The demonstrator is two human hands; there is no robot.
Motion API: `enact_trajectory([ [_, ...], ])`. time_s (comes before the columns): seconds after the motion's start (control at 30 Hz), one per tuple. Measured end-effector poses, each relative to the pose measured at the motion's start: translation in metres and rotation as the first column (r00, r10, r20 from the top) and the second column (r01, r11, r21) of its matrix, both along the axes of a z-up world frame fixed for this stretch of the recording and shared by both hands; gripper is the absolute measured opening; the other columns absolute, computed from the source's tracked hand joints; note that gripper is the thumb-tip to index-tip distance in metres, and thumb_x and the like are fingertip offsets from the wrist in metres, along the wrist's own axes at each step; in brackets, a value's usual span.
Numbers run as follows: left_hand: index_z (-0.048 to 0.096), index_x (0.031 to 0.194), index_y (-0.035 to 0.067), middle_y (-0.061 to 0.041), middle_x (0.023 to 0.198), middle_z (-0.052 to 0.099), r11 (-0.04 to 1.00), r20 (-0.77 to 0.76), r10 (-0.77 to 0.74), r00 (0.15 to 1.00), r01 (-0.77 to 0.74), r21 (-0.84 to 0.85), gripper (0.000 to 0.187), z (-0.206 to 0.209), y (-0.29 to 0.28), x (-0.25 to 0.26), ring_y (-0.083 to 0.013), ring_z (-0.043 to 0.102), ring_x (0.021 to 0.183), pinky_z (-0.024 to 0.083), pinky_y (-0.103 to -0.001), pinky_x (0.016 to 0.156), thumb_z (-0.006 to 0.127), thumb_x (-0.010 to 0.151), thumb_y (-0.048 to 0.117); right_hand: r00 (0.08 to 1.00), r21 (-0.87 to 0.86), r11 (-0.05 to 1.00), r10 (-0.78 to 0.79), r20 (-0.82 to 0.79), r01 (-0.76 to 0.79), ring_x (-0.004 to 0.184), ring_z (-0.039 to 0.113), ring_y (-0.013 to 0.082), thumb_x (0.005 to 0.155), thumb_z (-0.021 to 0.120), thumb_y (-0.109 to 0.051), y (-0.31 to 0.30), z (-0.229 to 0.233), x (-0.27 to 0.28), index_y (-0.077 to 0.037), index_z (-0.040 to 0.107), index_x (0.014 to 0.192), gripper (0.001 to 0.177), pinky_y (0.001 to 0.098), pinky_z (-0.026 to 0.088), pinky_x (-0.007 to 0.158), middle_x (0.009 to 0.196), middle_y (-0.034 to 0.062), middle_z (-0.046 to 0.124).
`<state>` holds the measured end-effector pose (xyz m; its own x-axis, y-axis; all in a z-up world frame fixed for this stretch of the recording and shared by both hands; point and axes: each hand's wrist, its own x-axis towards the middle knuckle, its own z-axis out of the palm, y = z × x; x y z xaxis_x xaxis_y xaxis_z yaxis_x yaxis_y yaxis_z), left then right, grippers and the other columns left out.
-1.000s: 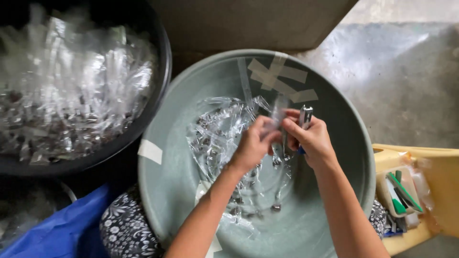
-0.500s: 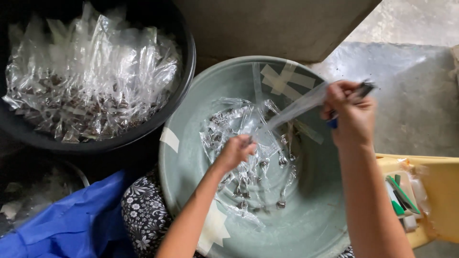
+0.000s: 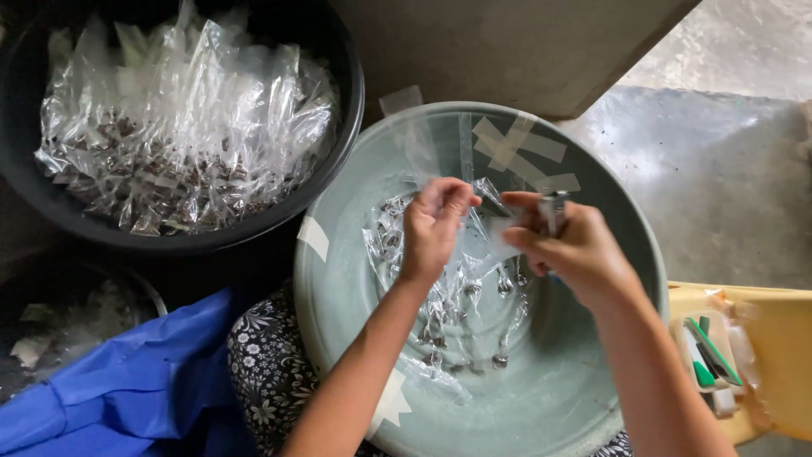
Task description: Stapling the tops of small plastic bags to seal them.
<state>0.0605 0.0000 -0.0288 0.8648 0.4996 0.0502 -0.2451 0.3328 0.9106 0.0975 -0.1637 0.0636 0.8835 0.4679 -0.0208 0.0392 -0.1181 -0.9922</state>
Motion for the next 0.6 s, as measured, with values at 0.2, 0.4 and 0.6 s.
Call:
enact_trajectory([
  [0.2, 0.075, 0.095, 0.015, -0.003, 0.092, 0.068, 0.908, 0.170, 0.169, 0.971, -0.221, 0.356, 0.009, 0.018, -0.016, -0.012, -0.0180, 0.066, 0.093, 0.052, -0.030, 0.088, 0.075, 0.095, 0.024, 0.995, -0.008, 1.000, -0.024, -0.101, 0.023, 0.048, 0.051, 0.0110, 0.077, 0.083, 0.006, 0.018, -0.016, -0.005, 0.017, 0.068, 0.116, 0.043, 0.0274, 0.046, 0.039, 0.067, 0.0135, 0.064],
  [0.4, 0.071, 0.106, 0.011, -0.003, 0.088, 0.075, 0.995, 0.122, -0.081, 0.989, 0.074, 0.062, 0.020, 0.005, -0.013, -0.014, -0.0078, 0.070, 0.080, 0.056, -0.020, 0.066, 0.070, 0.101, 0.031, 0.996, 0.028, 0.996, -0.090, -0.010, 0.090, 0.039, 0.050, 0.0148, 0.081, 0.083, 0.005, 0.015, -0.023, 0.002, 0.013, 0.072, 0.095, 0.020, 0.0272, 0.043, 0.036, 0.051, 0.0132, 0.055],
  [0.6, 0.072, 0.101, 0.008, -0.009, 0.076, 0.066, 0.939, -0.011, -0.333, 0.943, 0.332, 0.091, 0.044, -0.006, -0.007, -0.023, -0.0164, 0.066, 0.064, 0.053, -0.028, 0.057, 0.059, 0.104, 0.050, 0.976, 0.145, 0.989, -0.010, 0.220, -0.022, 0.043, 0.053, 0.0205, 0.085, 0.076, 0.010, -0.007, -0.002, 0.016, 0.009, 0.068, 0.094, 0.012, 0.0311, 0.047, 0.042, 0.068, 0.0204, 0.060],
])
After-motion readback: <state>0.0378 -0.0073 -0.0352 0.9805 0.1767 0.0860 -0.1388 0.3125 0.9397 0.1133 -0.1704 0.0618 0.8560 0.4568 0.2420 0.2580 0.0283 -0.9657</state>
